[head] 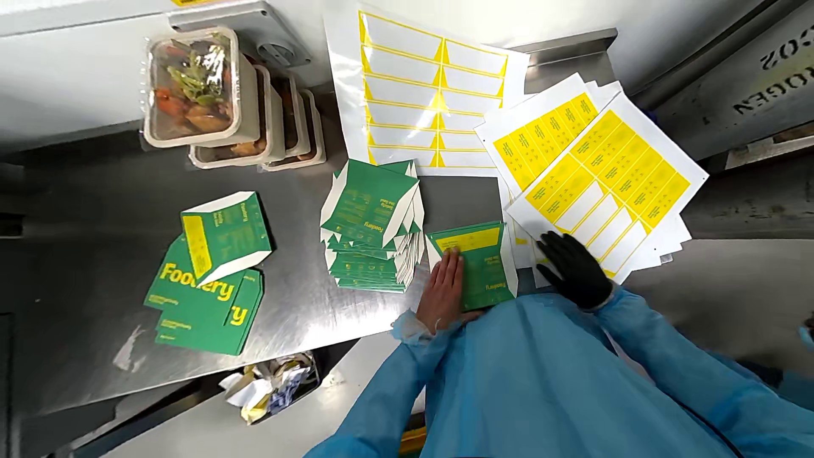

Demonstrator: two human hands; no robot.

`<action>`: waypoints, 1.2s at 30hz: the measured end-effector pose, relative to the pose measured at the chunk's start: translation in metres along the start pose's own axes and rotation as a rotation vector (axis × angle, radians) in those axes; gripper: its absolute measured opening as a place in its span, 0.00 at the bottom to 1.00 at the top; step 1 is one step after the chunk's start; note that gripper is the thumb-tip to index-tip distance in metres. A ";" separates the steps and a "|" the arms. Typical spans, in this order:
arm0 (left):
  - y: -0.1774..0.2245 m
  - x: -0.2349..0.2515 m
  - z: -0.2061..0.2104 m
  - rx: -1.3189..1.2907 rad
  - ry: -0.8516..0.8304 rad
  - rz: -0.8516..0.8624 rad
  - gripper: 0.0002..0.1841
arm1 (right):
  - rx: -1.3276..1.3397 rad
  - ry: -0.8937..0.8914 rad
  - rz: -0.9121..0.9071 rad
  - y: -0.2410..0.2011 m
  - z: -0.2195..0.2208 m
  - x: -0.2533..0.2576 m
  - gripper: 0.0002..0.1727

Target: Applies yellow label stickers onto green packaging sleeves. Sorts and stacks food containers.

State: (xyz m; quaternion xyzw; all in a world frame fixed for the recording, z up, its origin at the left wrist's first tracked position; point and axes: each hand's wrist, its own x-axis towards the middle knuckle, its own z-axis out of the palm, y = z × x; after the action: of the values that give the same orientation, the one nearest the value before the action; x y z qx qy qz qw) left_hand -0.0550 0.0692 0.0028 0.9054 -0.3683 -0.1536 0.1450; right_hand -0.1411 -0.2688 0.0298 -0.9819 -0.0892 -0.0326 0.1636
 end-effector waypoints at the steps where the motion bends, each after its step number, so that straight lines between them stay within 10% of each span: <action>1: 0.001 -0.008 -0.002 0.021 -0.082 0.027 0.70 | 0.032 -0.022 0.049 0.012 -0.010 -0.012 0.35; 7: 0.005 -0.019 -0.030 0.052 -0.333 0.162 0.26 | -0.087 -0.372 0.020 0.083 -0.028 -0.078 0.76; 12: -0.012 -0.066 -0.099 -0.110 0.441 0.252 0.20 | -0.075 -0.348 -0.134 0.127 -0.006 -0.109 0.65; 17: -0.073 -0.150 -0.136 0.103 1.012 -0.469 0.18 | -0.096 -0.214 -0.139 0.094 -0.045 -0.095 0.32; 20: -0.145 -0.166 -0.118 0.105 0.909 -0.909 0.21 | -0.181 -0.031 -0.018 0.082 -0.057 -0.096 0.20; 24: -0.197 -0.162 -0.118 0.034 0.513 -0.886 0.27 | -0.149 0.099 0.075 0.064 -0.061 -0.086 0.20; 28: -0.081 -0.070 -0.107 -0.333 0.587 -0.561 0.19 | -0.138 0.229 0.149 0.038 -0.066 -0.074 0.18; 32: 0.093 0.068 -0.037 -1.599 0.051 -0.455 0.35 | -0.178 0.299 0.059 0.030 -0.066 -0.083 0.20; 36: 0.174 0.152 -0.021 -1.850 0.147 -0.579 0.27 | -0.001 0.004 -0.094 0.040 -0.072 -0.106 0.31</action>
State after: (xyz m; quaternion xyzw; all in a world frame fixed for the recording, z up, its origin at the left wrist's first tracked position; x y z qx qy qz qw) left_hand -0.0518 -0.1556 0.0612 0.4967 0.1450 -0.3552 0.7785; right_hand -0.2402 -0.3468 0.0751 -0.9767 -0.1348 -0.0421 0.1617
